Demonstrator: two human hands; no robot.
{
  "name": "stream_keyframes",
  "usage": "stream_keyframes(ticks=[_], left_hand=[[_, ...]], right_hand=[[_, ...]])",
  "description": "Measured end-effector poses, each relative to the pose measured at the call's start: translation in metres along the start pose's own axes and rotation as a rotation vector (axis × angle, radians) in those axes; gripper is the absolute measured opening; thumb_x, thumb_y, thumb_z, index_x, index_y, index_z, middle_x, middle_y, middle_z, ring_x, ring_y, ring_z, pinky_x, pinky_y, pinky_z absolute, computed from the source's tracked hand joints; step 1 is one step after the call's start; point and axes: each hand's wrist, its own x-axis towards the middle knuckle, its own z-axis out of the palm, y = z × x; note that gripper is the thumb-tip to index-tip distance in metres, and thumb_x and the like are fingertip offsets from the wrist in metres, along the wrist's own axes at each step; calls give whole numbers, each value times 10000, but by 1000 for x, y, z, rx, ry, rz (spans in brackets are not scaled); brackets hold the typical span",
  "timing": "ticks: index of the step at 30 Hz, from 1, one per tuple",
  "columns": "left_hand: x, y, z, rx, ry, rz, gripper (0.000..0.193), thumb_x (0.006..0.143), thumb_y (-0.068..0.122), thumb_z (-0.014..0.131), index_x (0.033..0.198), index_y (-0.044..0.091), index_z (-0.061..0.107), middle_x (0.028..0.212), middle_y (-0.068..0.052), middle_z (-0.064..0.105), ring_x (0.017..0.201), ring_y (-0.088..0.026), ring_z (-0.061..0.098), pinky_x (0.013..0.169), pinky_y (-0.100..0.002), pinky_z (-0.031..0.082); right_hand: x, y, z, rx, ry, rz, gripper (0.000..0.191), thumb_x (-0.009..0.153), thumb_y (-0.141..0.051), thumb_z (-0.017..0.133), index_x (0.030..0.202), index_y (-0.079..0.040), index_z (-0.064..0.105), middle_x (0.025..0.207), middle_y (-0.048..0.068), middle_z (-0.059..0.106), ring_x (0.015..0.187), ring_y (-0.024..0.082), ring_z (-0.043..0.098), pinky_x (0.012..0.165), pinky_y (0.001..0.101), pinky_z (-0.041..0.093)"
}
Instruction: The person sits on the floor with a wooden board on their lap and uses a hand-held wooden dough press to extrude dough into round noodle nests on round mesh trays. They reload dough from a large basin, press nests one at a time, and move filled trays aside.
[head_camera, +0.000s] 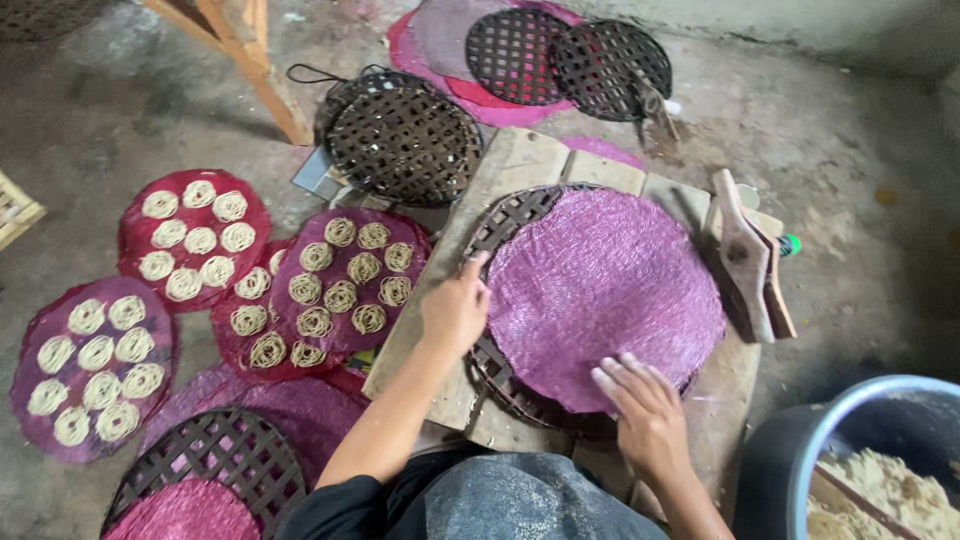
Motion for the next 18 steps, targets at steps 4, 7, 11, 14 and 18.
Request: stream_keyframes(ticks=[4,7,11,14,18], left_hand=[[0,-6,-7,31,22,-41,483,912,225,672,1384,213,568,879,-18,765,694,-249,718,613,-406,564],[-4,-8,-5,-10,84,3,446,925,297,685,1340,172,583,1052,-72,696,750,-280,707,674,-428,557],[-10,-10,-1,-137,300,146,410,981,317,659,1341,134,594,1173,-116,650,1061,-335,668,876,-444,542],[-14,-14,-1,-126,324,159,421,980,312,665,1347,122,586,1239,-175,612,1128,-381,625,939,-462,519],[-22,-20,-5,-105,144,31,538,933,324,716,1386,106,525,1268,-210,573,1123,-394,607,939,-475,503]], right_hand=[[-11,-2,11,145,-106,-20,476,815,-13,643,1273,-129,700,1367,58,655,1328,260,569,1141,455,389],[-14,4,10,290,-54,215,445,875,-14,628,1306,-110,686,1392,104,635,1323,278,574,1122,425,428],[-3,4,4,337,58,171,453,907,25,559,1335,-95,650,1418,132,627,1384,319,567,1176,427,425],[10,-15,7,231,-44,49,449,894,-45,625,1324,-150,700,1391,95,666,1336,298,600,1153,430,437],[19,-19,-2,195,-170,-61,640,717,-271,829,1302,-83,651,1356,194,622,1279,392,532,1063,514,359]])
